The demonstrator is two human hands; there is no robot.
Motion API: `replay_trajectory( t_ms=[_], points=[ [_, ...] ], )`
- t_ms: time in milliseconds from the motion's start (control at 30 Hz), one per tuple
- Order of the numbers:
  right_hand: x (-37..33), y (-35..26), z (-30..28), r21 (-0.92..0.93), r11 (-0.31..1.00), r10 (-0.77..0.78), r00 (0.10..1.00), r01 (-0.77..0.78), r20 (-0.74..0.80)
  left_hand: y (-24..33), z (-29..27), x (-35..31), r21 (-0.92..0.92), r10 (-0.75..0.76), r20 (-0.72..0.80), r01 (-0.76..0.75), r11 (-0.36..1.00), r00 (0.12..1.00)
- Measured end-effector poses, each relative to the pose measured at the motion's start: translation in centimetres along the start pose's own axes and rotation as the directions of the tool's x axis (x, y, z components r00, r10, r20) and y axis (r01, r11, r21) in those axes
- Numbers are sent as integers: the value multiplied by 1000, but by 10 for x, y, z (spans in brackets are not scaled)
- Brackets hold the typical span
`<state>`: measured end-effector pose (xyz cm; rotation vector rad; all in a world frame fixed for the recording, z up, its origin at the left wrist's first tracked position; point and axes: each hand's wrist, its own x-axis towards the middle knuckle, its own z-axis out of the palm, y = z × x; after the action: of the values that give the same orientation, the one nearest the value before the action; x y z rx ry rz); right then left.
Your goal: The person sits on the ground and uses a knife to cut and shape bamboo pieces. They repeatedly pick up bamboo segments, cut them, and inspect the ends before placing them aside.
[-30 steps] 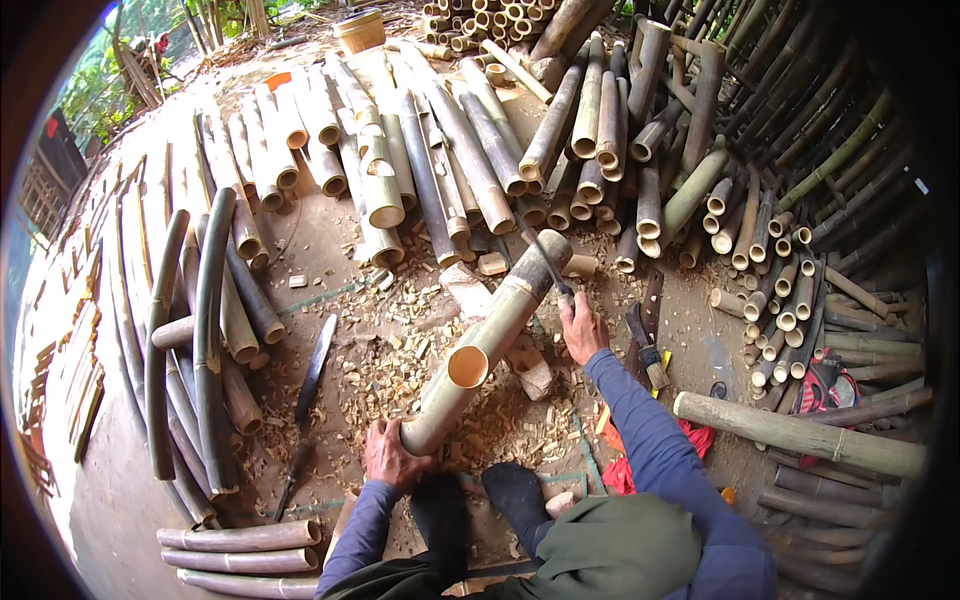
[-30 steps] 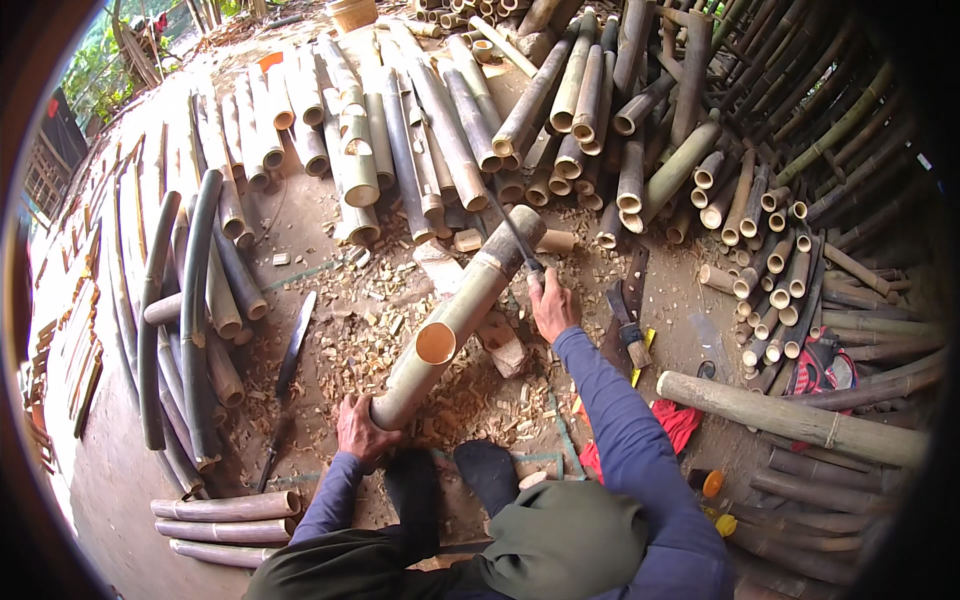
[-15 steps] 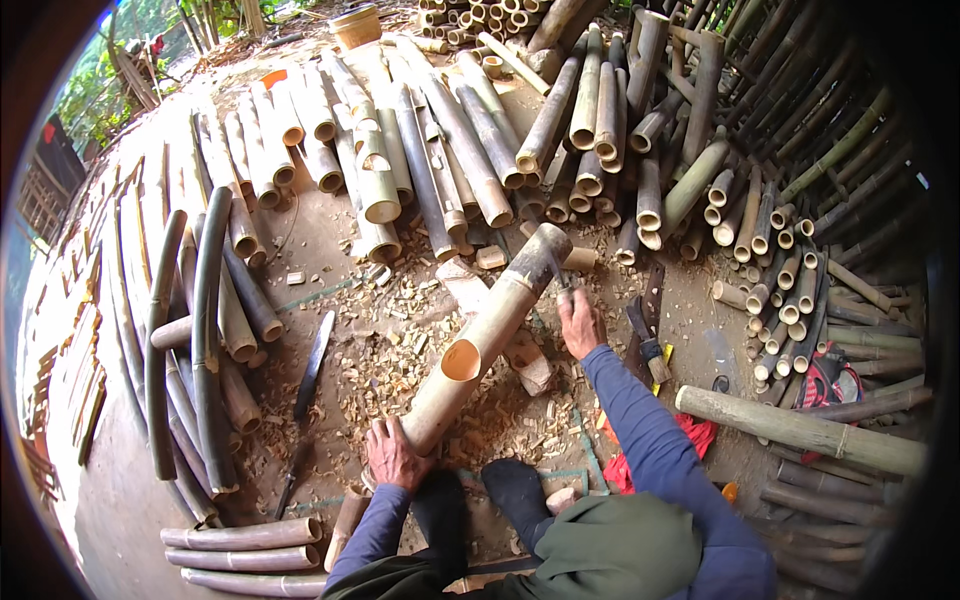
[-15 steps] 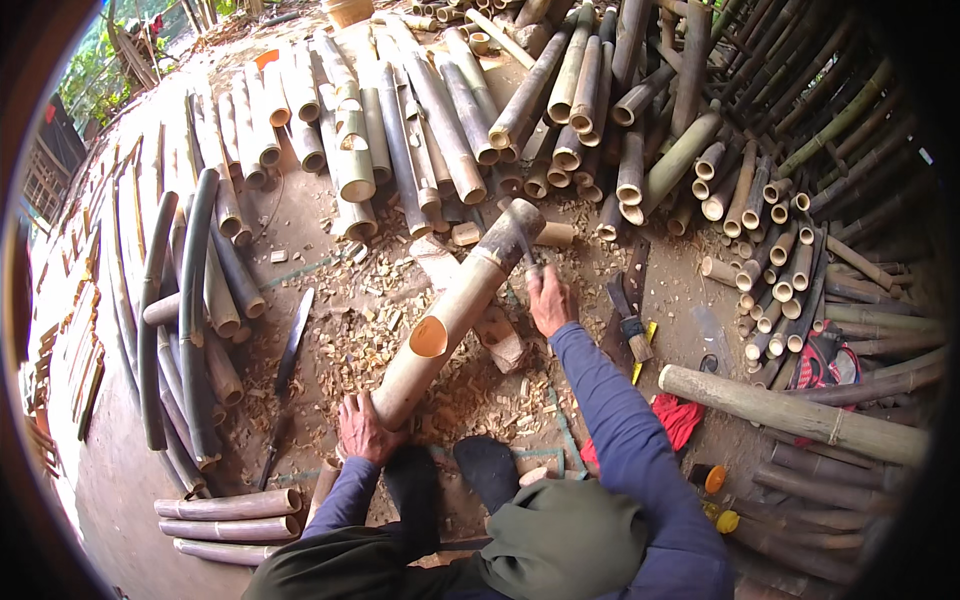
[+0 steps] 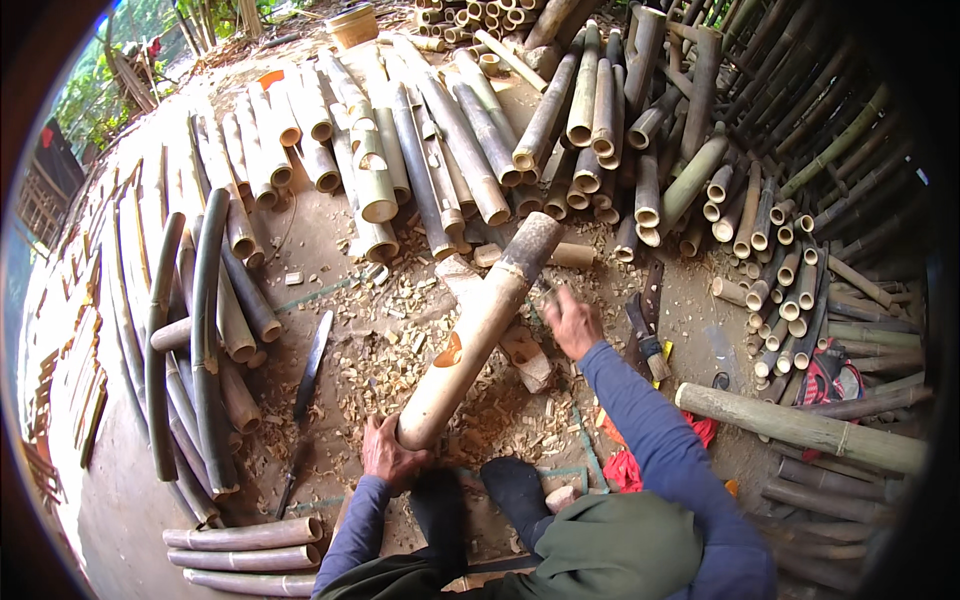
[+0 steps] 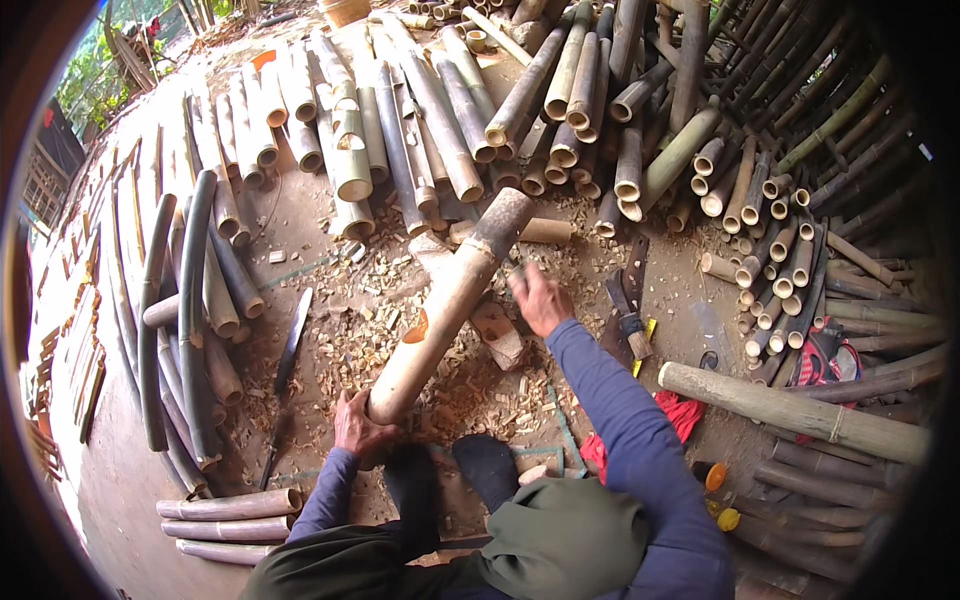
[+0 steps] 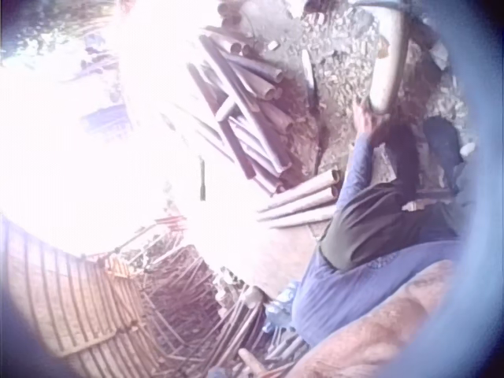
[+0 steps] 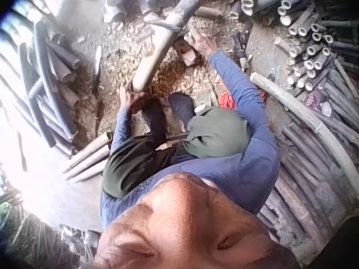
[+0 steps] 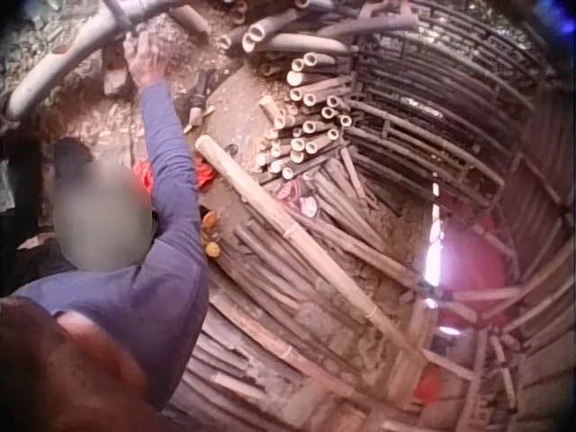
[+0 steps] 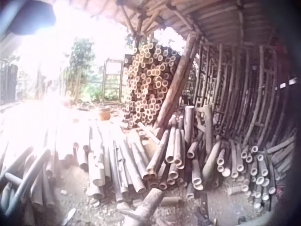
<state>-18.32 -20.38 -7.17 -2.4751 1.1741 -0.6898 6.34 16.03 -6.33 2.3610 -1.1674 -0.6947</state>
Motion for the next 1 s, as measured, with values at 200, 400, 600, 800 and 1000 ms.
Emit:
replay_trajectory(
  t_ms=[200, 400, 600, 800, 1000],
  points=[
    [2, -5, -9, -45, 999, 11, 997, -8, 74, -6, -31, 8, -153, 52, 236, -16, 988, 970],
    [10, -27, -14, -25, 973, 228, 958, -227, 174, -22, -44, 18, -239, 123, 318, -46, 970, 940],
    [-14, -50, -9, -271, 796, -526, 840, 541, 133, 29, -10, -5, 279, -83, -41, 92, 956, 996],
    [20, -52, -27, -87, 996, 23, 902, 17, 431, 10, 31, -2, 233, -21, -278, 89, 968, 960],
    [14, -44, -17, 3, 994, 109, 990, -109, -91, 21, 14, -3, 102, -30, -203, 51, 993, 979]
  ],
)
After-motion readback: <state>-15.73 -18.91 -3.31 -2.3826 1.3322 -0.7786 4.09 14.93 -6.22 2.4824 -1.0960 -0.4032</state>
